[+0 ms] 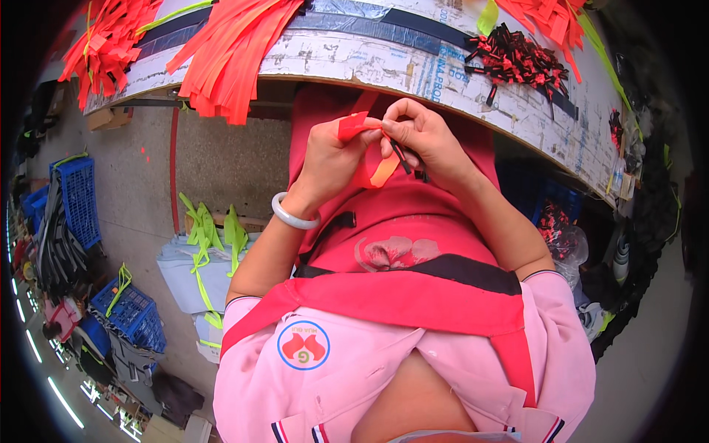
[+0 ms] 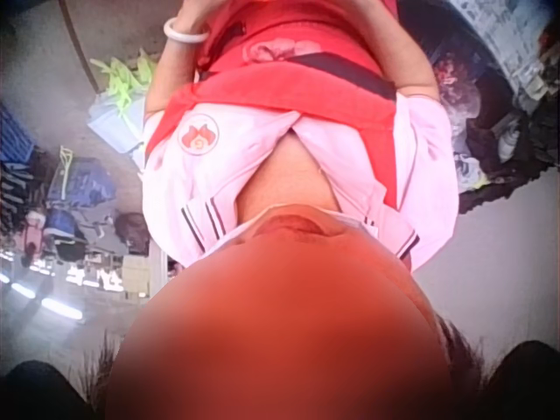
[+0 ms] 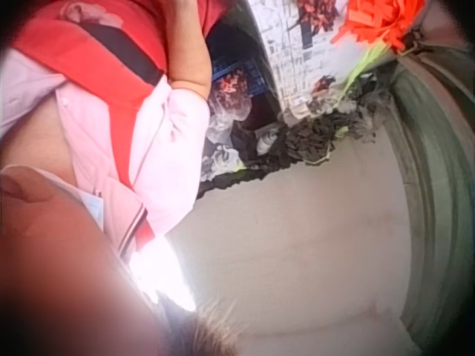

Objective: The recorder is assembling red and black pom-poms or tassels by hand at a manufacturing workbench.

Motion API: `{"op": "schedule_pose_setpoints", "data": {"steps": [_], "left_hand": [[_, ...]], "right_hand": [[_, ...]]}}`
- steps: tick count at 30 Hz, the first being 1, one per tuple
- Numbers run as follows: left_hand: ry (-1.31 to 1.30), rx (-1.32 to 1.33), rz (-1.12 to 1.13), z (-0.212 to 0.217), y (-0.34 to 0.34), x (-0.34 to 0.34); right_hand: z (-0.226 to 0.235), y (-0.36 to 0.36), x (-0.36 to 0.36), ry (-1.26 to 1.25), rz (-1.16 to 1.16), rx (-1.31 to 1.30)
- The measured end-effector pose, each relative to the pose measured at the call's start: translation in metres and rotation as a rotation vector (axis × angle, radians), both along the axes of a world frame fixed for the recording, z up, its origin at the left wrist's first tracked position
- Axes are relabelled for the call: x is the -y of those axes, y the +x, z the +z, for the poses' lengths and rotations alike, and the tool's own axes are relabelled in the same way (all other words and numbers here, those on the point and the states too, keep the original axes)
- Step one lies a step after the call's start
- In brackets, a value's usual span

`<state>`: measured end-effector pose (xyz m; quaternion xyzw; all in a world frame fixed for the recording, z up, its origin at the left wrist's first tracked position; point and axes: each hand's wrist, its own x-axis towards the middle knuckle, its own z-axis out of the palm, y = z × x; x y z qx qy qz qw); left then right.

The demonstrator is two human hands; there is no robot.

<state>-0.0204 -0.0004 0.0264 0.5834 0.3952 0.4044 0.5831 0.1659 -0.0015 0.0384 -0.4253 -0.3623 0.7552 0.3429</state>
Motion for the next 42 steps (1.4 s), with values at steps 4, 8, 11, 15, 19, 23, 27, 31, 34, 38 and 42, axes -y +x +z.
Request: {"op": "schedule_pose_setpoints", "data": {"steps": [4,8,11,15,19,23,27,31,34,38,42], "left_hand": [[-0.161,0.012,0.005,0.001,-0.005,-0.001],[-0.186,0.104,-0.014,0.010,-0.008,-0.004],[-0.140,0.178,-0.029,0.013,-0.007,-0.008],[-0.124,0.172,0.018,0.015,-0.012,-0.018],[-0.328,0.265,0.034,0.012,-0.016,-0.017],[-0.440,0.338,-0.025,0.010,-0.015,-0.014],[-0.533,0.384,-0.055,0.010,-0.017,-0.017],[-0.554,0.374,-0.080,0.012,-0.020,-0.018],[-0.520,0.330,-0.114,0.015,-0.021,-0.018],[-0.535,0.340,-0.146,0.016,-0.022,-0.019],[-0.486,0.281,-0.174,0.018,-0.023,-0.019]], "right_hand": [[-0.006,0.002,0.003,-0.078,-0.002,-0.080],[0.001,0.007,-0.004,0.027,-0.080,0.188],[0.001,0.006,-0.008,-0.089,0.081,-0.030],[0.013,0.002,-0.012,0.232,-0.197,0.102],[0.030,0.002,-0.006,0.322,-0.148,0.145],[0.030,-0.001,0.000,0.326,-0.067,0.178],[0.031,0.001,-0.001,0.235,-0.016,0.232],[0.033,0.001,-0.003,0.179,0.014,0.246],[0.031,0.001,-0.002,0.180,0.017,0.219],[0.033,0.004,-0.002,0.130,0.029,0.207],[0.042,0.007,-0.006,0.013,0.095,0.139]]}}
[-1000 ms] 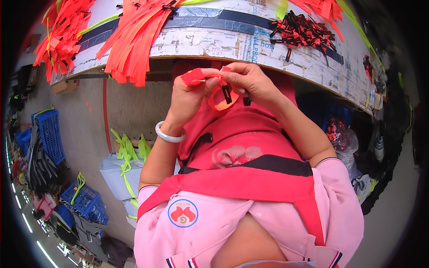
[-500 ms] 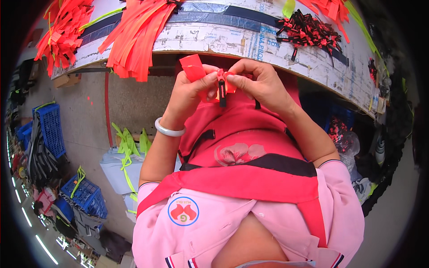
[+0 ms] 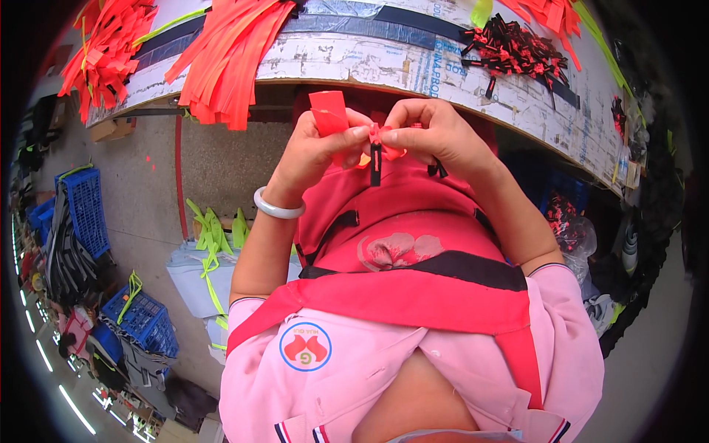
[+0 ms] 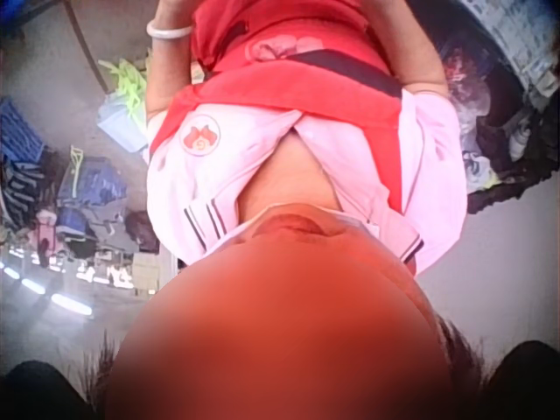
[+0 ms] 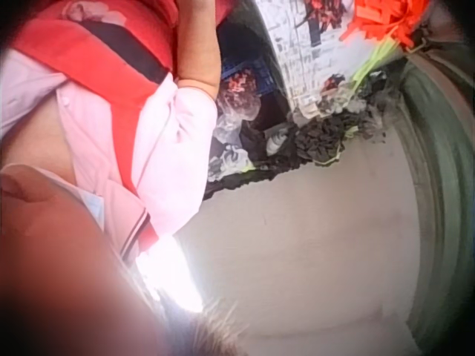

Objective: The recorder is assembling red and black pom-poms or tassels by hand at a manufacturing workbench.

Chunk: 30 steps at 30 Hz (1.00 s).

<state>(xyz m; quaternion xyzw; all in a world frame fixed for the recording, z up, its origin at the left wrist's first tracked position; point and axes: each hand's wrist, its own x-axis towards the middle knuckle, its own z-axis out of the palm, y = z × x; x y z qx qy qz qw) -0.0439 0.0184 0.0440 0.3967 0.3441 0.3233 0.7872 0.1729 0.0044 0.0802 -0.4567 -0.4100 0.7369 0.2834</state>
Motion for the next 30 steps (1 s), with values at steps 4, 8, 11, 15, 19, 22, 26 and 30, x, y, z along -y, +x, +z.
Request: {"op": "schedule_pose_setpoints", "data": {"steps": [4,8,11,15,19,22,26,30], "left_hand": [[-0.003,0.003,-0.010,0.000,-0.001,0.001],[-0.083,0.048,0.000,-0.008,-0.001,0.003],[-0.180,0.146,0.019,-0.012,0.000,0.005],[-0.168,0.147,-0.010,-0.014,-0.001,0.004],[-0.128,0.090,-0.037,-0.017,-0.003,0.005],[-0.113,0.063,-0.013,-0.016,-0.003,0.003],[0.017,-0.065,0.118,-0.010,0.005,0.005],[0.165,-0.075,0.175,-0.015,0.011,0.018]], "right_hand": [[0.001,-0.001,-0.003,-0.080,0.039,-0.042],[-0.010,0.000,0.000,-0.076,0.046,-0.051],[-0.010,-0.002,0.001,-0.043,0.047,-0.012],[-0.011,-0.004,0.004,-0.004,0.016,0.030],[-0.009,-0.002,0.003,-0.051,0.052,0.011],[-0.012,-0.006,0.005,-0.038,-0.032,-0.066],[-0.026,-0.017,0.013,0.139,-0.233,0.018],[-0.033,-0.021,0.018,0.366,-0.277,0.084]]}}
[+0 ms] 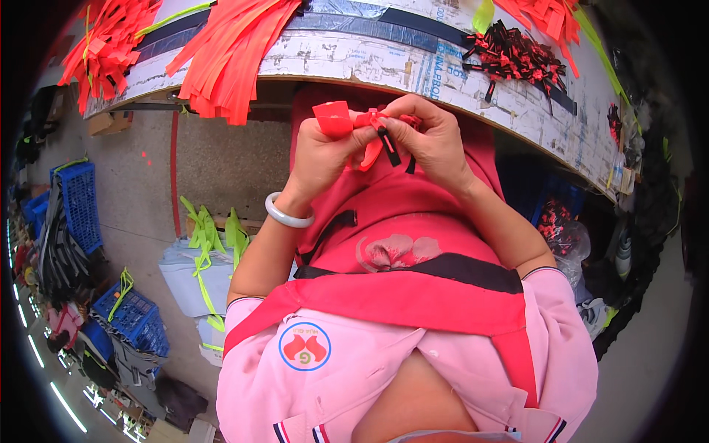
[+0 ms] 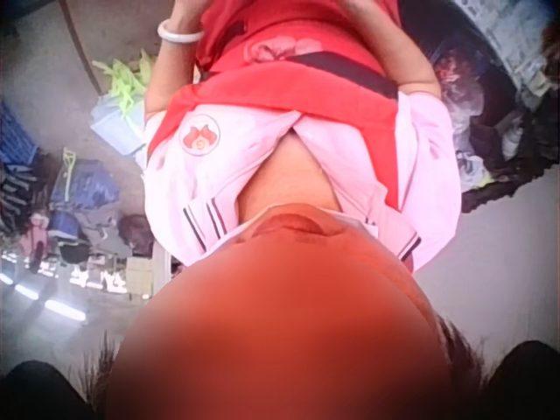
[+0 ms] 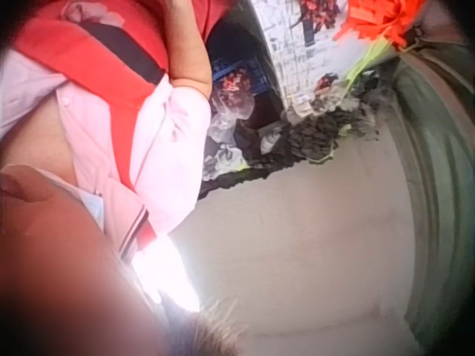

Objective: The recorder is assembling red and black pom-poms or tassels by hand at a manufacturing workbench.

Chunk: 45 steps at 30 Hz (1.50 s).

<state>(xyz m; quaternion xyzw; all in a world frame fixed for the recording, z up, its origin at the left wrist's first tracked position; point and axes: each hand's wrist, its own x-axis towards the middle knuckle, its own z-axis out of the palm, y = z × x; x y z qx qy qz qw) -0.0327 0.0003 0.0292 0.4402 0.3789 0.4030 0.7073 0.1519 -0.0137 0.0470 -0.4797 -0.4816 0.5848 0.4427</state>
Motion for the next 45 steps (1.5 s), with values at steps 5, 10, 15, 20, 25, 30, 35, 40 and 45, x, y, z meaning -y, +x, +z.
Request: {"op": "schedule_pose_setpoints", "data": {"steps": [5,10,15,20,25,30,35,40,45], "left_hand": [[0.129,0.031,0.027,-0.003,-0.001,0.003],[0.276,-0.074,0.016,-0.005,-0.002,0.003],[0.372,-0.130,0.037,0.003,-0.001,0.002],[0.235,-0.061,0.018,0.003,-0.002,0.003],[0.194,-0.039,0.026,0.002,0.001,0.006],[0.251,-0.103,0.003,-0.002,0.003,0.004],[0.350,-0.115,-0.045,-0.009,0.000,0.001],[0.353,-0.145,-0.036,-0.011,-0.001,0.003],[0.293,-0.144,-0.093,-0.015,0.002,0.003]], "right_hand": [[0.012,0.002,-0.003,0.153,0.064,0.056],[0.017,-0.003,-0.003,0.471,0.081,0.320],[0.018,-0.003,-0.003,0.482,0.105,0.333],[0.015,-0.004,-0.003,0.470,0.104,0.323],[0.012,-0.003,-0.003,0.512,0.100,0.337],[0.012,-0.001,-0.002,0.503,0.102,0.338],[0.011,-0.002,-0.001,0.524,0.118,0.355],[0.012,-0.001,-0.002,0.488,0.162,0.400],[-0.002,0.004,0.001,0.369,0.144,0.322]]}}
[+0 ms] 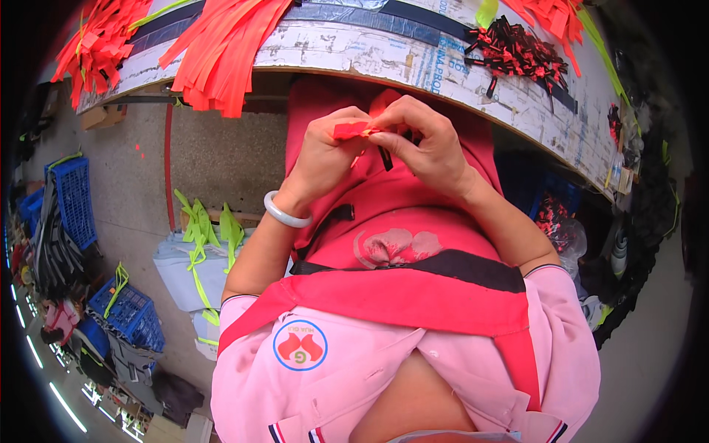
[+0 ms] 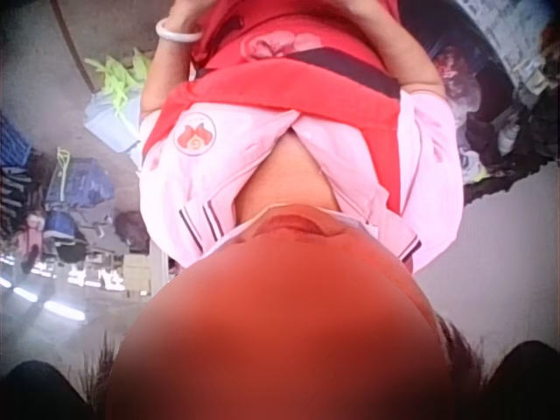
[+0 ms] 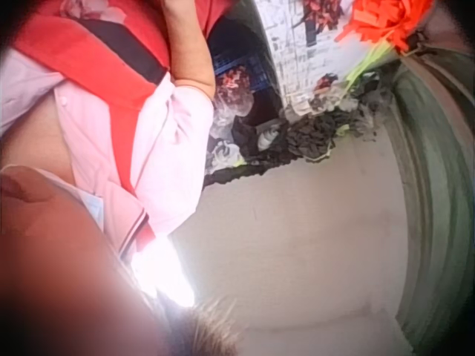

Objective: The recorder is assembling red and black pom-poms or tassels by hand at a manufacturing workbench.

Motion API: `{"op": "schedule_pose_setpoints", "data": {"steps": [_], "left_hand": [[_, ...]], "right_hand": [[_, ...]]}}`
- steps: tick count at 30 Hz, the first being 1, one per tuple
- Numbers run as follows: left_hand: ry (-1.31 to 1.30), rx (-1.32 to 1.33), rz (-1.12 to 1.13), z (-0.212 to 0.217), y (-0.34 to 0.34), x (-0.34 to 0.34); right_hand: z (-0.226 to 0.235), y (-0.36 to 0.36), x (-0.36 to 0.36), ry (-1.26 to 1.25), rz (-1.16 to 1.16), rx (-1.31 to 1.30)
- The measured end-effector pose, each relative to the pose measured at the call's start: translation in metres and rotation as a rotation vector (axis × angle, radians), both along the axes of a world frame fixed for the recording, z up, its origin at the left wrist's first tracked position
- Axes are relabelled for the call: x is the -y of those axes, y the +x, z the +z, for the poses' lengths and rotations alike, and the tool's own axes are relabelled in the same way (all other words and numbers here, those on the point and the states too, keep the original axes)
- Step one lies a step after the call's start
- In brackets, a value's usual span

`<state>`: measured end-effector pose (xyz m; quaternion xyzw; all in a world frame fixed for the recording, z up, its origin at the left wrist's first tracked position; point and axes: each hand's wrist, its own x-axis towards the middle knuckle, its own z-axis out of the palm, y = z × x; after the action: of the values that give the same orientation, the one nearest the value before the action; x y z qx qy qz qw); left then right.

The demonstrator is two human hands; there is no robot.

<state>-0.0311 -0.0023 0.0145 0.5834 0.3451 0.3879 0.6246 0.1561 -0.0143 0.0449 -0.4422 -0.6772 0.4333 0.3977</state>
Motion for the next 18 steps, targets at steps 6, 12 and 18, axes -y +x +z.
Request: {"op": "schedule_pose_setpoints", "data": {"steps": [6,12,18], "left_hand": [[0.014,-0.015,0.023,-0.007,0.007,-0.002],[-0.032,0.038,0.008,-0.010,0.011,-0.001],[-0.046,0.039,0.107,-0.014,0.019,0.001]], "right_hand": [[-0.001,0.005,0.000,0.016,-0.014,0.009],[0.000,0.006,-0.001,0.065,-0.006,0.046],[-0.006,0.004,0.001,0.022,-0.040,-0.010]]}}
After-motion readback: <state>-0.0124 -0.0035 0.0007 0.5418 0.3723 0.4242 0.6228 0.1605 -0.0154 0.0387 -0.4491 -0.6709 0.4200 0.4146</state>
